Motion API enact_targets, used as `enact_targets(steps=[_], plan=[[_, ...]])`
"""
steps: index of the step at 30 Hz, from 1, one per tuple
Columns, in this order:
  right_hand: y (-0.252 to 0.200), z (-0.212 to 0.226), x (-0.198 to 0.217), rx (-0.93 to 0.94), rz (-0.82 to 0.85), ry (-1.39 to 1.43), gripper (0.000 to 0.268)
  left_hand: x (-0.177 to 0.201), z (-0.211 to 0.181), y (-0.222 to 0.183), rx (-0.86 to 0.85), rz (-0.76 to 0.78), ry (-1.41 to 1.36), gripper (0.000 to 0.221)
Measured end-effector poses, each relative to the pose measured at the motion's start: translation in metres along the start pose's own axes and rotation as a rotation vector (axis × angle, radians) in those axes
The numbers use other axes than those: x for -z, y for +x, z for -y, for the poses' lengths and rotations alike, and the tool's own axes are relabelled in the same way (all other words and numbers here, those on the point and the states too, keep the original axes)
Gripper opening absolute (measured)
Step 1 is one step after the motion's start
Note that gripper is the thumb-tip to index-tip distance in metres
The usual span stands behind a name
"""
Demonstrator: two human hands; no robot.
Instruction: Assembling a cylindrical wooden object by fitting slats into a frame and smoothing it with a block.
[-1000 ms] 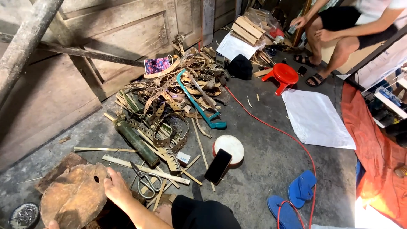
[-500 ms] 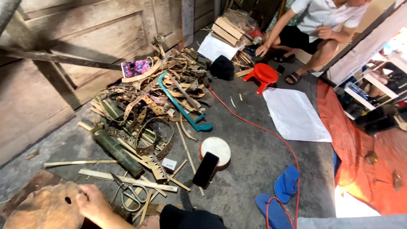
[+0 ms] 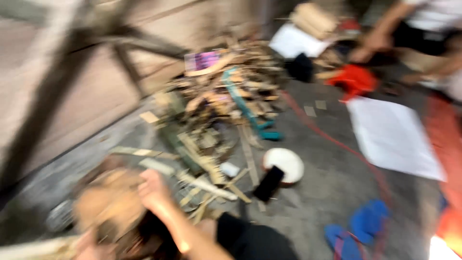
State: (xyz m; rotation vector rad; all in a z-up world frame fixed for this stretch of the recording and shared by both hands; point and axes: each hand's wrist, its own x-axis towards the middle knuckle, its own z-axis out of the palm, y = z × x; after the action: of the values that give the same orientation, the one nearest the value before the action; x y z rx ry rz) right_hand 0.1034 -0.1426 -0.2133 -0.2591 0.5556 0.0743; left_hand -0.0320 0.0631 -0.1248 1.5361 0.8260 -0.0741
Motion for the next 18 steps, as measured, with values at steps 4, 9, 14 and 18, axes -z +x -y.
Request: enact_targets(steps=[4,9,14,18], plan=[[-0.088,0.041,-0.046,0.748,0.168,-1.369,0.057,-0.025,-0.016,0.011,-0.009,-0.031,-0.449,0.017],[-0.158,0.059,-0.115,0.414,0.103,-1.483,0.046,-0.021,-0.020,0.004,-0.018,0.024,-0.484,0.020],[-0.158,0.068,-0.115,0.447,0.194,-1.577,0.058,-0.024,-0.005,0.020,-0.026,0.067,-0.502,0.018],[-0.151,0.068,-0.106,0.462,0.245,-1.494,0.072,-0.023,0.006,0.029,-0.064,0.071,-0.524,0.017]])
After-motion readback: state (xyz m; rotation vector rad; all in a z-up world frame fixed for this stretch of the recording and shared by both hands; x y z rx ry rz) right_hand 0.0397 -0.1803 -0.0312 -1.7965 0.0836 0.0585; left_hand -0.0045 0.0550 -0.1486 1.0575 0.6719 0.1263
